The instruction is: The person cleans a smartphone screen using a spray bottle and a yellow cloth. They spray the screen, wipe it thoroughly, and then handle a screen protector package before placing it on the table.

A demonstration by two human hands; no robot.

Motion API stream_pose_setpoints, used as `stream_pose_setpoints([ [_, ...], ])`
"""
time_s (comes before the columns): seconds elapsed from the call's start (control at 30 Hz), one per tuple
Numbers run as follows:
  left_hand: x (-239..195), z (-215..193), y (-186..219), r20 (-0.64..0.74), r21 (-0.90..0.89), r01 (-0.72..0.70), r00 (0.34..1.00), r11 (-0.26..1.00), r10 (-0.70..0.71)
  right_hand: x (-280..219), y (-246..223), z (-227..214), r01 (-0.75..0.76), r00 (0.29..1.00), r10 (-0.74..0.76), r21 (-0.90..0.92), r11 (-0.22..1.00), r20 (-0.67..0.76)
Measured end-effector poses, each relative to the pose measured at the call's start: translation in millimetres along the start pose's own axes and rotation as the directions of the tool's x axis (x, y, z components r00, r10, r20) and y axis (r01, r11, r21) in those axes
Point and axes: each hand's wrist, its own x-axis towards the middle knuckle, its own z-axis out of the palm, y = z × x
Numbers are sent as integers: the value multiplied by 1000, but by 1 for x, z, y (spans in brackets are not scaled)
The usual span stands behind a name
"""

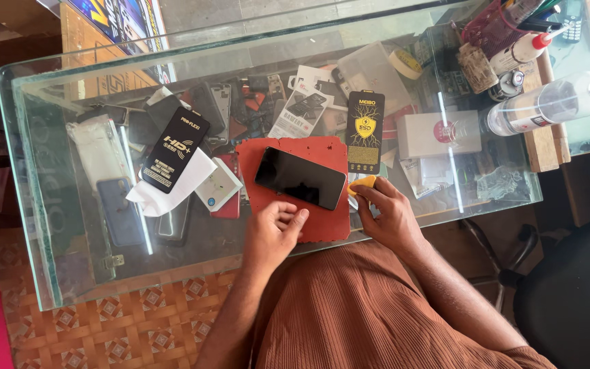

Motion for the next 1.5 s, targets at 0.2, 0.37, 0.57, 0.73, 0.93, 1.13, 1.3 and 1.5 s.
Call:
stream_pose_setpoints([
  [0.2, 48, -60, 29, 159, 565, -611, 741, 555, 652, 8, -4, 9, 32, 999, -34, -124, 992, -8],
  [0.37, 78, -73, 38, 344, 484, -718, 682, 501, 645, 25, -8, 27, 228, 972, -236, -223, 948, -11],
  [0.57, 70, -73, 20, 301, 388, -774, 619, 500, 725, 20, -1, 28, 123, 992, -128, -193, 973, -17],
  [0.73, 47, -58, 1, 130, 277, -771, 621, 573, 773, -8, -10, 21, 7, 1000, -5, -114, 994, 13],
  [0.93, 42, -50, -13, 64, 249, -793, 586, 556, 807, 5, -5, 29, 42, 996, -52, -125, 991, -79],
  [1.13, 42, -50, -16, 66, 285, -778, 599, 560, 798, -17, -11, 26, 23, 1000, -22, -145, 989, 8],
  [1.3, 43, -50, -15, 69, 282, -787, 587, 548, 807, -35, -16, 25, -41, 999, 44, -140, 989, 19],
  [1.5, 43, -50, -18, 67, 280, -791, 581, 544, 811, -7, -1, 31, 69, 994, -78, -131, 989, -71],
])
